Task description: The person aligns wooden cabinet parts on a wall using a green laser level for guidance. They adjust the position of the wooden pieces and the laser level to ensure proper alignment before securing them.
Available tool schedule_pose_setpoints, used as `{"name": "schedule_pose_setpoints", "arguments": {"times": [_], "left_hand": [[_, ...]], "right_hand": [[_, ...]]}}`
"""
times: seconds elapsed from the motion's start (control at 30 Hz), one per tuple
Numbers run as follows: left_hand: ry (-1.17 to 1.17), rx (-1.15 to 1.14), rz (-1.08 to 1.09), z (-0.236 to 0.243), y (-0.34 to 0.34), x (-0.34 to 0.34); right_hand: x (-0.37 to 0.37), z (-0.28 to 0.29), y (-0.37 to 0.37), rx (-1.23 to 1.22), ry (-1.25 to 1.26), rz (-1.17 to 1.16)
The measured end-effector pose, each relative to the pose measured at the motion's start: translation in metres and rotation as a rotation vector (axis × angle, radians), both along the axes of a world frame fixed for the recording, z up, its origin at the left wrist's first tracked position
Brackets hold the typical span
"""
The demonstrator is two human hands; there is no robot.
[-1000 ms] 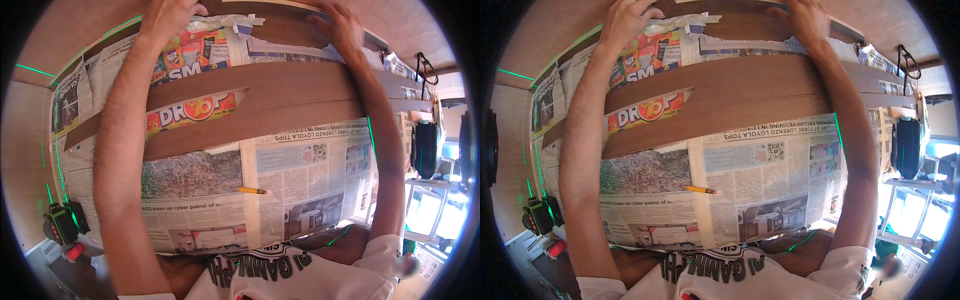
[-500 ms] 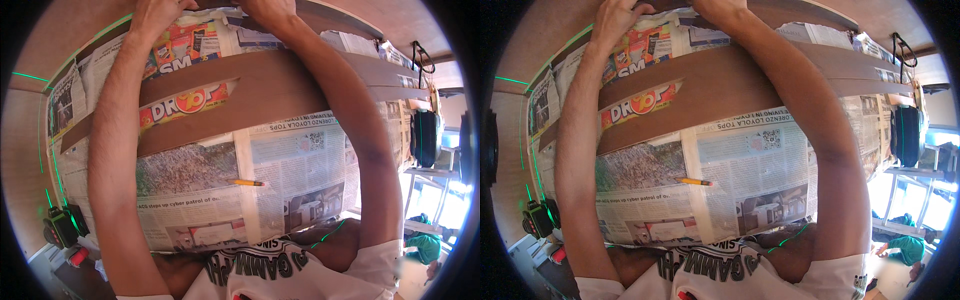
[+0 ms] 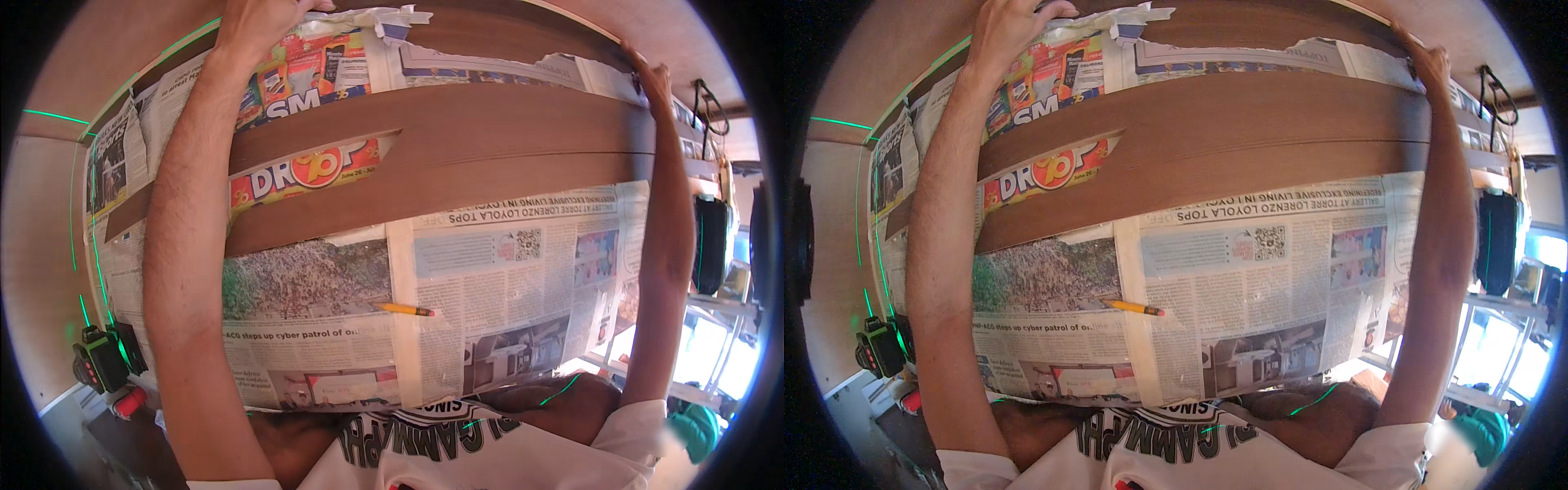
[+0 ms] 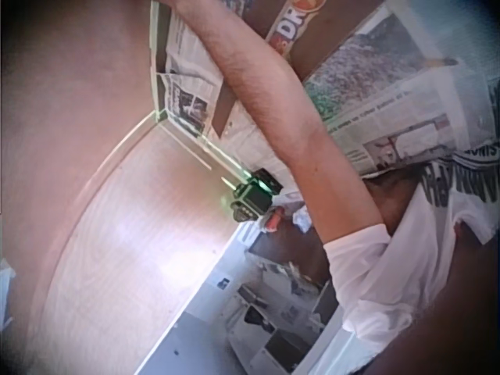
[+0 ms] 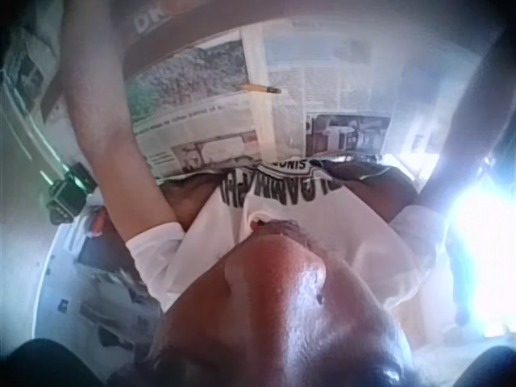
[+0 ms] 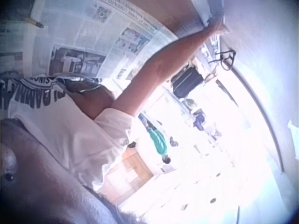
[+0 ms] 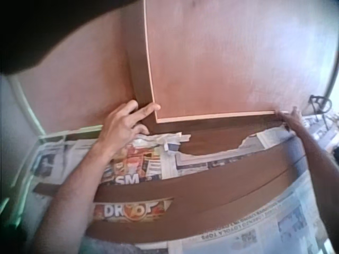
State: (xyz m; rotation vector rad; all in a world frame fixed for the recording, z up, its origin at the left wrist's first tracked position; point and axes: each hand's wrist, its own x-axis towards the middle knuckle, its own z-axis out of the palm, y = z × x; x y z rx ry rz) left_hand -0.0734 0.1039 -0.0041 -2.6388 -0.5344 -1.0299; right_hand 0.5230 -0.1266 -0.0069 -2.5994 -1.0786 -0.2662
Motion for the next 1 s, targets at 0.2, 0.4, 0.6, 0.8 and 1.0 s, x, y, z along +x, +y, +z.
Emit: {"name": "schedule_pose_setpoints", "arguments": {"times": [0.2,0.4,0.6,0.8,1.0], "left_hand": [[-0.004,0.063,-0.015,-0.002,0.006,-0.002],[-0.008,-0.016,-0.029,0.001,0.004,0.006],[-0.021,-0.022,-0.012,0.000,0.003,0.005],[-0.047,0.030,-0.002,-0.003,0.003,0.011],[-0.043,0.127,0.057,-0.009,0.002,0.012]], "right_hand": [[0.016,-0.020,0.003,-0.058,-0.036,-0.074],[0.029,-0.020,0.006,-0.100,0.033,-0.066],[0.012,-0.021,0.005,-0.054,0.045,-0.055],[0.010,-0.023,0.001,-0.113,-0.066,-0.087],[0.013,-0.038,0.006,-0.051,-0.070,-0.113]]}}
